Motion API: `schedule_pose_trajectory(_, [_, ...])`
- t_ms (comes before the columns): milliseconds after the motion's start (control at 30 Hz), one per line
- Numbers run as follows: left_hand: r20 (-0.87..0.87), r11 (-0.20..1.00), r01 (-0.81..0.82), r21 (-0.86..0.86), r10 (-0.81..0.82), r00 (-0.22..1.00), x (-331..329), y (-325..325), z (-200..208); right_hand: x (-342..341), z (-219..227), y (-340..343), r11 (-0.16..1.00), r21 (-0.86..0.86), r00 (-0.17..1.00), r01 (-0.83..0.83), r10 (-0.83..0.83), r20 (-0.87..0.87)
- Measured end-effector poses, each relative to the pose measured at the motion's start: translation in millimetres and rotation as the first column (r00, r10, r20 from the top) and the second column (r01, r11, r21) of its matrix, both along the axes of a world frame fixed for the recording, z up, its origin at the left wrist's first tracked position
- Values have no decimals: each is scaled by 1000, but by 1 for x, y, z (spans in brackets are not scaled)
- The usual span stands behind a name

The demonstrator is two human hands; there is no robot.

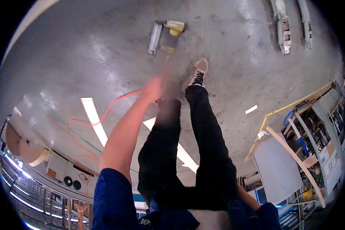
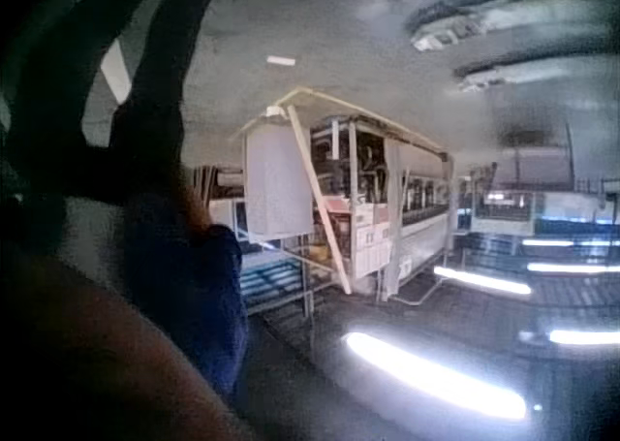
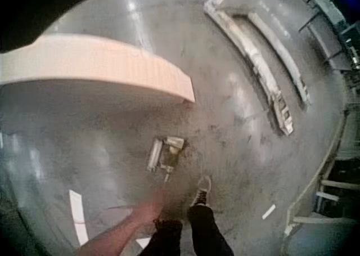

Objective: The person aligns and fits curved wooden strips together on the floor to form a larger arc. They use a nail gun to fasten the strips securely, working in a workshop environment with another person assisting in the background.

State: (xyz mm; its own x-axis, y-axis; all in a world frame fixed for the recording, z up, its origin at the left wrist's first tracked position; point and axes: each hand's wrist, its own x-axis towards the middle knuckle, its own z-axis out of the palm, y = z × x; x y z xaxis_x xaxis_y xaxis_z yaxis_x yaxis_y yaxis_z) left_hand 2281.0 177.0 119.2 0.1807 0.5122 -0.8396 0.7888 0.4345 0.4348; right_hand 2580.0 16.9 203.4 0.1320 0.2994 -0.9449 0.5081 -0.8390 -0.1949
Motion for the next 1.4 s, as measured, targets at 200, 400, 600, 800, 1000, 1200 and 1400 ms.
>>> schedule_pose_trajectory(200, [-251, 851, 15, 525, 138, 958, 82, 94, -182, -41, -200, 137, 983, 179, 990, 44, -67, 127])
schedule_pose_trajectory(400, [-350, 987, 58, 153, -1, 937, 59, 110, -147, -73, -215, 160, 962, 266, 990, -58, 21, 138])
schedule_pose_trajectory(600, [-143, 965, -43, -259, 5, 990, -37, -39, 59, -43, -59, 91, 919, 285, 962, -271, 267, 55])
schedule_pose_trajectory(800, [-273, 802, -441, -402, 355, 894, -80, -338, 219, 94, 127, 24, 789, 120, 798, -603, 592, 113])
schedule_pose_trajectory(1000, [-470, 276, -951, -136, 827, 308, -132, -447, 367, 133, 102, 122, 214, 285, 285, -935, 928, 241])
schedule_pose_trajectory(1200, [-393, 113, -962, 249, 920, 6, -147, -471, 478, -121, 212, 234, 459, 314, 505, -831, 859, 80])
schedule_pose_trajectory(1400, [-603, 34, -999, 29, 797, 10, -173, -459, 493, -304, 145, 309, -168, 434, -75, -885, 972, 224])
